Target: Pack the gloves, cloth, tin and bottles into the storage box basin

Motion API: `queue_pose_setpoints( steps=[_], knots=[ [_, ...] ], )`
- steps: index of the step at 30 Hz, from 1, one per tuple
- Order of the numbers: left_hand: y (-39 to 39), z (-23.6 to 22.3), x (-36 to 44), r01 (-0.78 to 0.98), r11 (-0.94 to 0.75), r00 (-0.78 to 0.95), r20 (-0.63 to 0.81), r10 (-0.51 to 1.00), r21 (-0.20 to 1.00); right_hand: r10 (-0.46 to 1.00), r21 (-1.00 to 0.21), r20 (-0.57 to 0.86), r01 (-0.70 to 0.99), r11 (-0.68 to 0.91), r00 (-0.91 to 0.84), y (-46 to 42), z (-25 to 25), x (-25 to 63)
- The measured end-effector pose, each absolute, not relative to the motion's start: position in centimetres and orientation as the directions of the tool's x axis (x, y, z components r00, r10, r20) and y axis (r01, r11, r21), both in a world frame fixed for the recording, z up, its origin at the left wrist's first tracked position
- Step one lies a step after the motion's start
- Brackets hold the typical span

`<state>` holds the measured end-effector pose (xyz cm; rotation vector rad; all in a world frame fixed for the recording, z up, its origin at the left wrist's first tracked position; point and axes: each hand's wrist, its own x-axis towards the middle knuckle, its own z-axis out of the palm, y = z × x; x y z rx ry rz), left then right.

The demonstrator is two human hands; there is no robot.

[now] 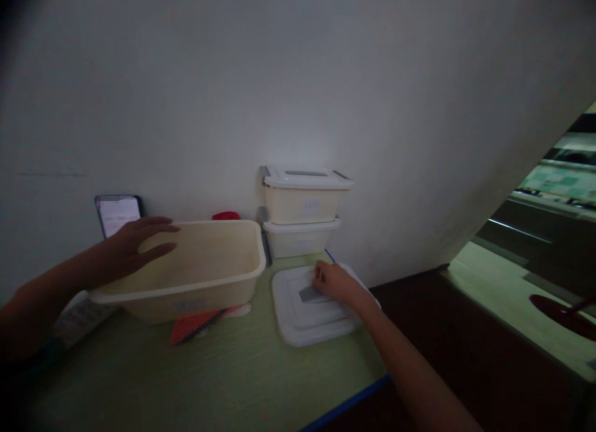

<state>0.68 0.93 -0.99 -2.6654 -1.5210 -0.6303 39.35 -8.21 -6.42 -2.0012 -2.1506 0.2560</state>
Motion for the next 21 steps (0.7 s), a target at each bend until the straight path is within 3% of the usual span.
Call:
queue_pose_setpoints(
  steps=[8,14,18,21],
  knots=[
    [0.8,-0.9,0.8,0.836,-0.511,0.433,0.333,0.838,0.199,0.997,-0.156,0.055,0.986,0.054,-0.046,-7.9,-6.8,36.9],
    [0.7,-0.1,0.4,0.861,-0.416,0.318,0.328,0.889,0.293,0.98,-0.297,0.185,0.946,0.131,-0.077,-7.0,-4.0,34.1],
    [1.0,0.2,-1.3,0.865,-0.292,0.221,0.213,0.952,0.408,0.96,-0.37,0.269,0.913,0.173,-0.073,-5.5,-1.9,31.5],
    [1.3,0.3,-2.7,0.875,-0.269,0.225,0.155,0.962,0.402,0.955,-0.36,0.282,0.913,0.193,-0.091,-4.3,-0.3,29.8]
  ],
)
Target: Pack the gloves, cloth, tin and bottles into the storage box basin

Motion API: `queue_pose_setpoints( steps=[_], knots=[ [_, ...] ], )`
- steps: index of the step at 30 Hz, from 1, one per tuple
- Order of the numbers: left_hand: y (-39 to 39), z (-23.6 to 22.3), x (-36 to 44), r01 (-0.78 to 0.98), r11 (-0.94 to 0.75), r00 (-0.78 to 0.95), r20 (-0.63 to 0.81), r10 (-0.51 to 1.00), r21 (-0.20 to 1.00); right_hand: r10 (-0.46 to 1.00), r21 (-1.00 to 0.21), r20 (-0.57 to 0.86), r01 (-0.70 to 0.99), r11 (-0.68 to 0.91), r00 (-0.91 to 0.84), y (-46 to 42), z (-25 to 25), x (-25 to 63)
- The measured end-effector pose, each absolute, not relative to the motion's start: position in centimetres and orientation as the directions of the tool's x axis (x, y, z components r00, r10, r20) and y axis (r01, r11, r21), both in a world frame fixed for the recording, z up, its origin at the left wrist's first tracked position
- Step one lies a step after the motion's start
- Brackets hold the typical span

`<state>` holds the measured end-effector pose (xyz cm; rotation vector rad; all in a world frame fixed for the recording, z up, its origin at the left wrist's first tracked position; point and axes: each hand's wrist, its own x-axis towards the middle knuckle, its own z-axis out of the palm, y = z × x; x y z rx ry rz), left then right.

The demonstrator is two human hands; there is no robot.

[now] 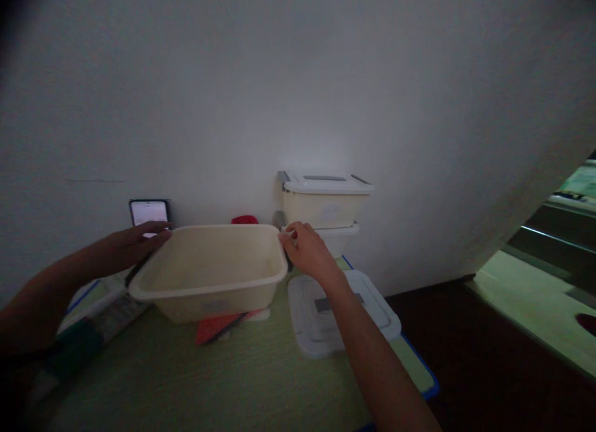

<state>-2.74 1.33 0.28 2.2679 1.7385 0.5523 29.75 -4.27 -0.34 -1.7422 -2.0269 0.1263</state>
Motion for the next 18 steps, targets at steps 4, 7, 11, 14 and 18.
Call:
queue_pose_setpoints(
  steps=[4,7,11,14,18],
  knots=[
    [1.0,0.6,-3.5,0.87,-0.323,0.286,0.154,0.946,0.372,0.968,-0.31,0.168,0.922,0.232,-0.187,-3.1,1.7,27.8],
    [0.5,1.0,-3.3,0.855,-0.339,0.312,0.131,0.941,0.393,0.977,-0.292,0.077,0.933,0.211,-0.197,-2.7,2.6,27.1],
    [0.3,1.2,-2.9,0.86,-0.361,0.323,0.163,0.932,0.361,0.99,-0.27,0.022,0.952,0.143,-0.142,-2.3,2.6,26.9],
    [0.2,1.4,-2.5,0.889,-0.355,0.311,0.189,0.932,0.29,0.993,-0.243,-0.004,0.963,0.113,-0.118,-2.1,2.4,26.8],
    [-0.1,1.7,-1.8,0.928,-0.271,0.246,0.126,0.961,0.254,0.992,-0.226,-0.034,0.968,0.107,-0.118,-2.4,2.4,26.5]
  ],
)
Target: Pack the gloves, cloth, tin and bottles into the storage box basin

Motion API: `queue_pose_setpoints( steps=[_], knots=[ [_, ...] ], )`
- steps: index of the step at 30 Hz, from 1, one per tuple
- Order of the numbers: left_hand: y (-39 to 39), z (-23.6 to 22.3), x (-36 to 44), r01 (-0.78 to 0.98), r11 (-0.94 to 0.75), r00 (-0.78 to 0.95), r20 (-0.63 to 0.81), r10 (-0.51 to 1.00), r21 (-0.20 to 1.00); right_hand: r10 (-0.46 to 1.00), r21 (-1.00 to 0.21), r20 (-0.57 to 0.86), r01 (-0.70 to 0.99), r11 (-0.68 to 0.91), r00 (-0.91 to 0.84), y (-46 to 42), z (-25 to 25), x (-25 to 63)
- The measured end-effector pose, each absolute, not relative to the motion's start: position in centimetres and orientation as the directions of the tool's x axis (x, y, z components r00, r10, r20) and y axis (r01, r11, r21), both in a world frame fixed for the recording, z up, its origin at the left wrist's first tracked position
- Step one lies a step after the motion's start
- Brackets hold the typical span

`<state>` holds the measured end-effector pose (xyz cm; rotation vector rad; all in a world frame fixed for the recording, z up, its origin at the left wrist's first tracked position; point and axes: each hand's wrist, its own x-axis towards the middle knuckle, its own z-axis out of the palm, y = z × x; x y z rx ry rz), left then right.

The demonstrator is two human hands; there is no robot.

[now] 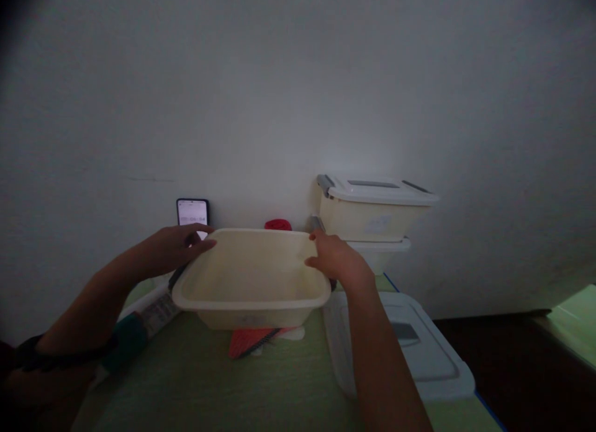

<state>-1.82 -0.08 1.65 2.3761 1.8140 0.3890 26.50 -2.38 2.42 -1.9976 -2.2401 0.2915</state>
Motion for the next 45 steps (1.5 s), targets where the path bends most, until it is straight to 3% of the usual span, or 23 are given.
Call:
queue_pose_setpoints(
  steps=[5,10,17,28,40,45],
  knots=[
    [-0.1,1.6,-2.4,0.975,-0.184,0.174,0.083,0.981,0.129,0.982,-0.287,0.065,0.94,0.187,-0.176,-2.8,2.8,26.1],
    [-0.1,1.6,-3.4,0.978,-0.138,0.131,0.056,0.99,0.157,0.965,-0.282,0.176,0.929,0.238,-0.194,-2.6,2.7,26.1],
    [0.1,1.3,-3.0,0.979,-0.17,0.166,0.044,0.985,0.113,0.968,-0.191,0.121,0.952,0.239,-0.218,-2.3,2.8,26.3],
    [-0.5,2.3,-2.3,0.969,-0.187,0.167,0.129,0.977,0.163,0.972,-0.151,0.059,0.96,0.234,-0.227,-2.5,2.9,26.7],
    [-1.0,2.9,-2.5,0.984,-0.1,0.074,0.171,0.983,0.148,0.943,-0.142,0.267,0.96,0.242,-0.198,-3.9,4.1,26.6],
    [-1.4,3.3,-2.1,0.98,-0.079,0.036,0.23,0.972,0.18,0.963,-0.149,0.154,0.958,0.244,-0.221,-3.5,3.8,26.8]
  ],
)
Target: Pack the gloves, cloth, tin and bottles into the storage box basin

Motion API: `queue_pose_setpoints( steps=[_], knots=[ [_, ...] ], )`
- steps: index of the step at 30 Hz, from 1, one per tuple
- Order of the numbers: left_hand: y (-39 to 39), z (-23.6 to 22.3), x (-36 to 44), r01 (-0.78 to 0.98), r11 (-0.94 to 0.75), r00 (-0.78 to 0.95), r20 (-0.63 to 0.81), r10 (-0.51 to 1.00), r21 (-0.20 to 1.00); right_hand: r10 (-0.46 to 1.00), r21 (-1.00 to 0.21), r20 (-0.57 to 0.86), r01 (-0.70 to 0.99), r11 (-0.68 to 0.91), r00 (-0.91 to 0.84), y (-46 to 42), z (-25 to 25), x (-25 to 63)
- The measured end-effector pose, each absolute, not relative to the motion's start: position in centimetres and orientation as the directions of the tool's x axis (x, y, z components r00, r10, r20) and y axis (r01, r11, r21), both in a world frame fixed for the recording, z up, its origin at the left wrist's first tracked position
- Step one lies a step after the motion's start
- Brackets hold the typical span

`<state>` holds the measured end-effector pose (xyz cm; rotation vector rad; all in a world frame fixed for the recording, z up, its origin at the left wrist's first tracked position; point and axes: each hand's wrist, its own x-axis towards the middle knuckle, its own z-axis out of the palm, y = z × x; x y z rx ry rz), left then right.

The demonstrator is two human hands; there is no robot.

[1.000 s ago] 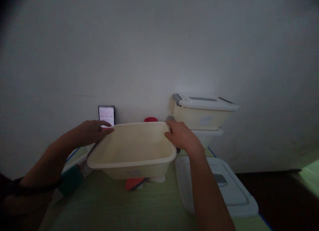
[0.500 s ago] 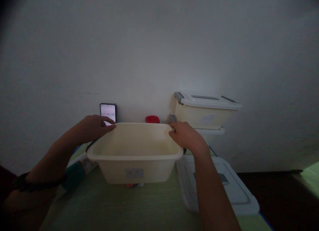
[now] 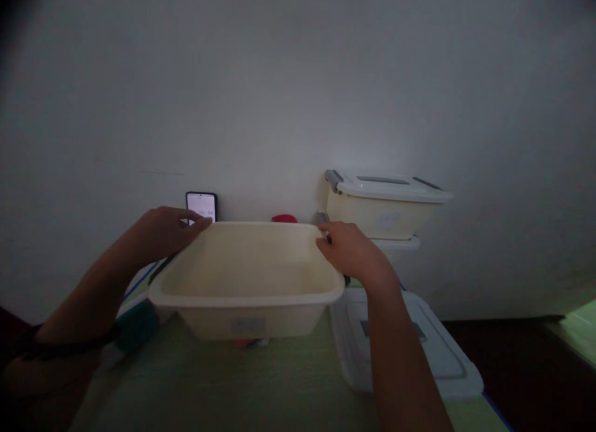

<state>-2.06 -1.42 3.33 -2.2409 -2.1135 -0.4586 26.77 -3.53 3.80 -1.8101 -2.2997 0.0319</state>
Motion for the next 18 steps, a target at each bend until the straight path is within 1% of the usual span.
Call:
queue_pose_setpoints(
  steps=[3,6,8,11,15,18],
  knots=[
    [-1.52,3.59,-1.83,0.977,-0.058,0.002,0.26,0.966,0.205,0.966,-0.171,0.08,0.951,0.257,-0.247,-3.16,3.52,26.94],
    [-1.43,3.68,-1.83,0.971,-0.035,-0.034,0.277,0.96,0.237,0.963,-0.166,0.053,0.949,0.268,-0.263,-2.98,3.4,27.04],
    [-1.37,3.68,-1.89,0.971,-0.032,-0.038,0.285,0.958,0.237,0.963,-0.173,0.044,0.948,0.268,-0.264,-3.0,3.41,27.06],
    [-1.41,3.68,-1.91,0.975,-0.045,-0.02,0.289,0.957,0.217,0.966,-0.183,0.067,0.949,0.257,-0.249,-3.1,3.46,27.08],
    [-1.6,3.7,-1.79,0.98,-0.039,-0.019,0.286,0.958,0.197,0.969,-0.159,0.138,0.961,0.227,-0.206,-3.24,3.58,27.1],
    [-1.68,3.71,-1.76,0.98,-0.036,-0.023,0.291,0.956,0.198,0.967,-0.147,0.149,0.963,0.228,-0.206,-3.36,3.68,27.08]
  ],
)
